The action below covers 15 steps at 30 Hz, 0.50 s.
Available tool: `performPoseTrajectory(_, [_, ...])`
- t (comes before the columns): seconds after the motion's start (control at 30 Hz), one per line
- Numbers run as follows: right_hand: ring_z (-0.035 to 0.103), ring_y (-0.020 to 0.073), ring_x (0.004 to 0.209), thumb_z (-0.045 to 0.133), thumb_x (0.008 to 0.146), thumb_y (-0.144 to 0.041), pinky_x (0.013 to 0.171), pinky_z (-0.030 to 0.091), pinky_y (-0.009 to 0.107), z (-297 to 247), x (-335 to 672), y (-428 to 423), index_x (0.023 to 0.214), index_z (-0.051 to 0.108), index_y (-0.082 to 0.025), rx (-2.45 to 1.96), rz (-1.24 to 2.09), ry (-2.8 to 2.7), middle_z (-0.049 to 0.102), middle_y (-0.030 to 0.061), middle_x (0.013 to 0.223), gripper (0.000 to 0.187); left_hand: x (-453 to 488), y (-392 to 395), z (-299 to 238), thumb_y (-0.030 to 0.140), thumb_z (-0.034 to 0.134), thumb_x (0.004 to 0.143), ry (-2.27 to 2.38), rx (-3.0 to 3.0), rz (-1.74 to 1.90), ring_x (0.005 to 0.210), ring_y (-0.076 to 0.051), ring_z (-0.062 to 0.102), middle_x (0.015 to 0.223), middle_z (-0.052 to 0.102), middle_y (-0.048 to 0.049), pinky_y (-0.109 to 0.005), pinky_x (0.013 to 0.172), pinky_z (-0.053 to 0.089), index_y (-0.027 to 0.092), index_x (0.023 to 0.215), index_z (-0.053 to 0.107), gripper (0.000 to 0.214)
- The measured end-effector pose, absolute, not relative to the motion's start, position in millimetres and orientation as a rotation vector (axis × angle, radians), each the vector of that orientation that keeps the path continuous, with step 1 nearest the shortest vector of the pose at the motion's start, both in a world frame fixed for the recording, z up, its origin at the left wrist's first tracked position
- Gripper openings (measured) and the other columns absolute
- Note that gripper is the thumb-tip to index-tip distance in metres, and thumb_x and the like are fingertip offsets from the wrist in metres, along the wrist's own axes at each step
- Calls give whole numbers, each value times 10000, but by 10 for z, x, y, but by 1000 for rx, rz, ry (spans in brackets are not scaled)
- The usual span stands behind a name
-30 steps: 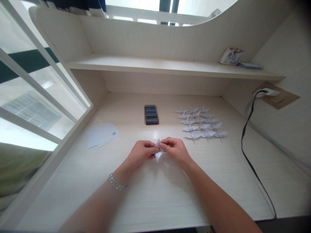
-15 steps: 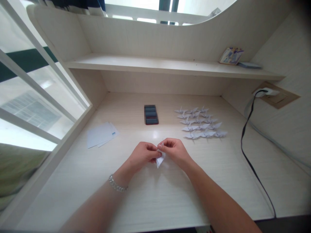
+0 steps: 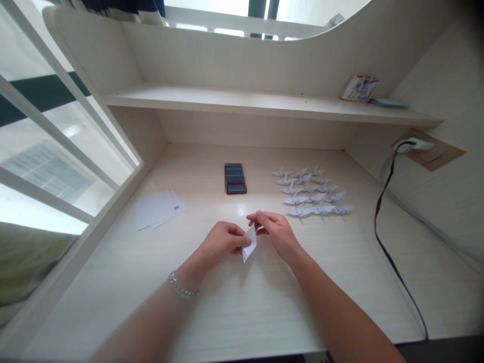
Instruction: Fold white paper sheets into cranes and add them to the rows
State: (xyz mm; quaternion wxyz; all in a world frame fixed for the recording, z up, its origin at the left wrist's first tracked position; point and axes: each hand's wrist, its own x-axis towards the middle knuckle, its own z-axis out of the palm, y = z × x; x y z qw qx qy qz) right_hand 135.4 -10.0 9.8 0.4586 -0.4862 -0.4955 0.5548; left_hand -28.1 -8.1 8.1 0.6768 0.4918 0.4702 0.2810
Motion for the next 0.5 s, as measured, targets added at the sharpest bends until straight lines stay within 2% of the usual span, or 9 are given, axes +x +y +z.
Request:
performPoseTrajectory(0.13, [557, 147, 645, 631, 716, -430, 591, 432, 254, 81, 1398, -96, 754, 688, -158, -1261, 1250, -1398, 643, 38, 701, 281, -275, -89, 74, 214, 686, 584, 1066, 1099, 636, 458, -87, 437, 494, 525, -3, -221, 450, 320, 130, 552, 624, 109])
performPoseTrajectory(0.23, [544, 143, 613, 620, 730, -418, 560, 409, 248, 63, 1382, -107, 681, 673, -163, -1328, 1181, -1475, 626, 21, 642, 265, -274, -89, 75, 215, 691, 586, 1062, 1101, 635, 463, -86, 447, 498, 524, 1, -220, 453, 328, 128, 554, 626, 112])
performPoseTrajectory(0.43, [596, 161, 717, 550, 763, -501, 607, 468, 257, 37, 1336, -102, 879, 651, -182, -1213, 1367, -1325, 654, 39, 803, 354, -293, -52, 71, 286, 718, 600, 1063, 1041, 762, 524, -111, 521, 596, 608, -38, -238, 515, 404, 117, 653, 664, 185])
performPoseTrajectory(0.5, [605, 155, 691, 575, 752, -482, 595, 473, 253, 26, 1330, -102, 903, 630, -191, -1170, 1456, -1314, 653, 31, 781, 332, -300, -40, 66, 314, 722, 611, 1051, 1028, 827, 549, -113, 536, 638, 629, -50, -238, 535, 420, 113, 696, 673, 224])
